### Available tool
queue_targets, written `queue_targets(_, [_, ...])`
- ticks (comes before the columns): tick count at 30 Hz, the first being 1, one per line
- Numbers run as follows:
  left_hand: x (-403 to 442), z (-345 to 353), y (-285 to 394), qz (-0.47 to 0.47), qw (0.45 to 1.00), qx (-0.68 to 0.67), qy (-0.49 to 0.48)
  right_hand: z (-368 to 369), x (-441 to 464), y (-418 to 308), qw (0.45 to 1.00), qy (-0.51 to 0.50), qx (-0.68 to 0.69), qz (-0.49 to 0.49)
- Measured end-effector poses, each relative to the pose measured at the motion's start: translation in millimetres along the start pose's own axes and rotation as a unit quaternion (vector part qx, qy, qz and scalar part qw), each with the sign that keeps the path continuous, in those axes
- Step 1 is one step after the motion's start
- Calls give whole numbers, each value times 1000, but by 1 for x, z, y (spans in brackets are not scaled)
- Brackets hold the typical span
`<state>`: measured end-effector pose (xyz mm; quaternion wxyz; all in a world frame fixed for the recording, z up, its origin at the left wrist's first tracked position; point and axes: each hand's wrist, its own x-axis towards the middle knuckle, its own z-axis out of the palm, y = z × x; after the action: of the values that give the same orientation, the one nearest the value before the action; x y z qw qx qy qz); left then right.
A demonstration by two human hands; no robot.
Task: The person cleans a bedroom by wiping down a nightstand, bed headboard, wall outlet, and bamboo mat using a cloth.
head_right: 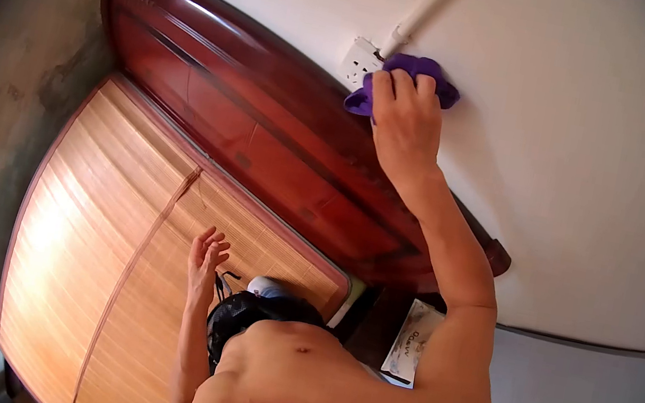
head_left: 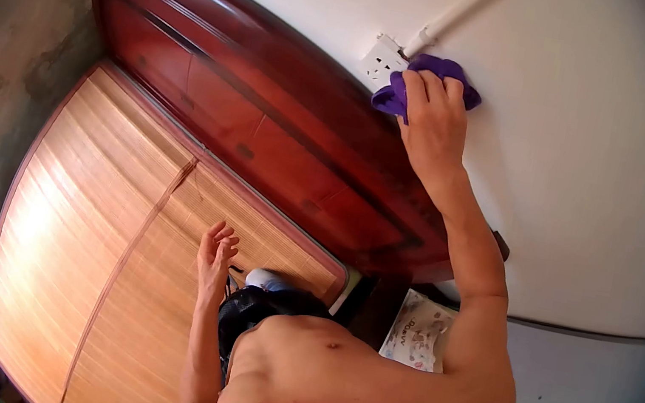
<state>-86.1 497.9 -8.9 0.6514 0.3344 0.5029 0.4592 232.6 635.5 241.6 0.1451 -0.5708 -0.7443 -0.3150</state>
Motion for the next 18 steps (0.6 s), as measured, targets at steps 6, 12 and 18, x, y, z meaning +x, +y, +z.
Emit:
queue_targets(6, [-4,-8,-12,-34,999,-5,25,49,14,-7,995,-2,-37,-90])
queue_targets(12, [-3,-12,-21,-40,997,-34,56,93,37,-7,952,-26,-68,-296])
queue_targets(18, [-10,-13,-22,-33,993,-16,114,111,-16,-12,959,-161,-24,-233])
